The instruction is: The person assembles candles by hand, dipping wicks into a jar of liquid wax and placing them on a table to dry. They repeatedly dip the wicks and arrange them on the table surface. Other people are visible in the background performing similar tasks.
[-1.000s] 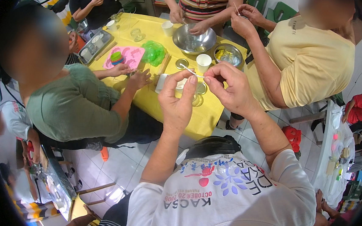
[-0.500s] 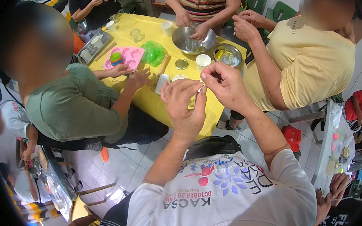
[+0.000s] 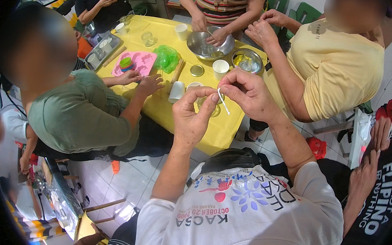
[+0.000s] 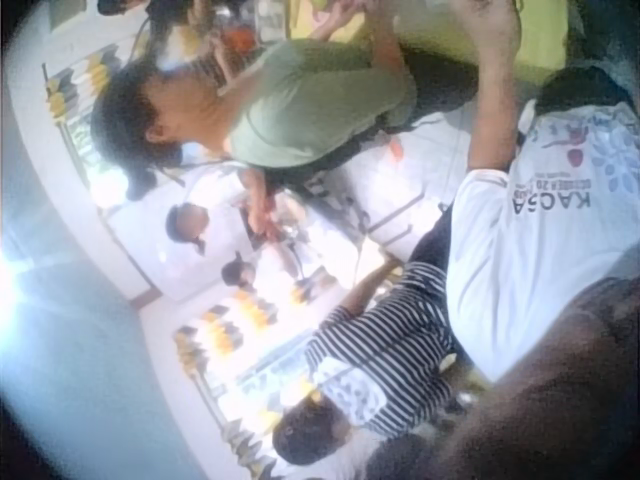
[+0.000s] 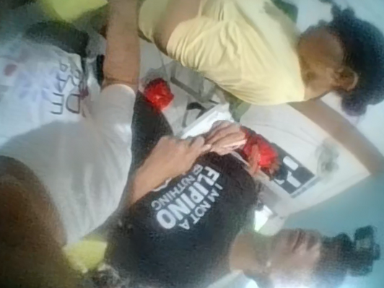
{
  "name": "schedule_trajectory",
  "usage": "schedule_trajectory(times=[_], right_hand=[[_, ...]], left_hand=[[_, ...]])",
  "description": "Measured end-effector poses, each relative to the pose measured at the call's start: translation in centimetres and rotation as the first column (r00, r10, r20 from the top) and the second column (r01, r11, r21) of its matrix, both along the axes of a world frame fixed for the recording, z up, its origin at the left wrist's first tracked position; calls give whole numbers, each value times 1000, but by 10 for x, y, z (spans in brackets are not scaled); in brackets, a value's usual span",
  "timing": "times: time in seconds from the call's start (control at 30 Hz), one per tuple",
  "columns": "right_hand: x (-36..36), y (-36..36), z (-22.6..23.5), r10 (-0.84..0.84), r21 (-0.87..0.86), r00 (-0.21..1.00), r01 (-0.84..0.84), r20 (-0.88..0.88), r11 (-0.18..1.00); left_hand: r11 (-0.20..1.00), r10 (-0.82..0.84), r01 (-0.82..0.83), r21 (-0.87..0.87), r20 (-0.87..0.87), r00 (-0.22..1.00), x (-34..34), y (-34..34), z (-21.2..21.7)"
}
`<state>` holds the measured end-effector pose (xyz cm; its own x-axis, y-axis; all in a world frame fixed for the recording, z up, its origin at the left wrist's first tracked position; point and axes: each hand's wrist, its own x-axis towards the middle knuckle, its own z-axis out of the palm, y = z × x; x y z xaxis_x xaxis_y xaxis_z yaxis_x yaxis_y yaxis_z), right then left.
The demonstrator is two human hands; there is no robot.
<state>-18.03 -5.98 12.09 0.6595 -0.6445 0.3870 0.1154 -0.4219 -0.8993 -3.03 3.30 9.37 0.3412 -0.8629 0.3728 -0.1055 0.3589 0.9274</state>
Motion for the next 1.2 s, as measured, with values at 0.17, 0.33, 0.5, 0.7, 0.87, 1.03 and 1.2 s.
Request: schedule_trajectory(times=[0.17, 0.33, 0.5, 0.7, 0.87, 1.03, 1.2], right_hand=[[-3, 3, 7, 2, -52, 999, -4, -34, 999], [-4, 3, 12, -26, -156, 997, 15, -72, 988], [-4, 10, 14, -24, -32, 1000, 24, -13, 999], [-1, 12, 11, -51, -147, 997, 58, 50, 987], [0, 17, 7, -112, -251, 991, 126, 69, 960], [0, 18, 7, -117, -352, 990, 136, 75, 926], [0, 18, 11, -97, -420, 990, 131, 100, 898]], left_hand=[[996, -19, 26, -83, 88, 996, 4, 1, 6], [990, -76, 94, -104, 167, 983, 11, -3, 10], [976, -218, 207, -70, -208, 954, 6, -3, 3], [963, -270, 246, -112, -462, 845, -2, -3, 1], [964, -261, 244, -103, -523, 811, -3, -4, 0], [965, -260, 240, -109, -529, 808, -4, -3, -2], [970, -244, 204, -134, -533, 810, -6, -3, 0]])
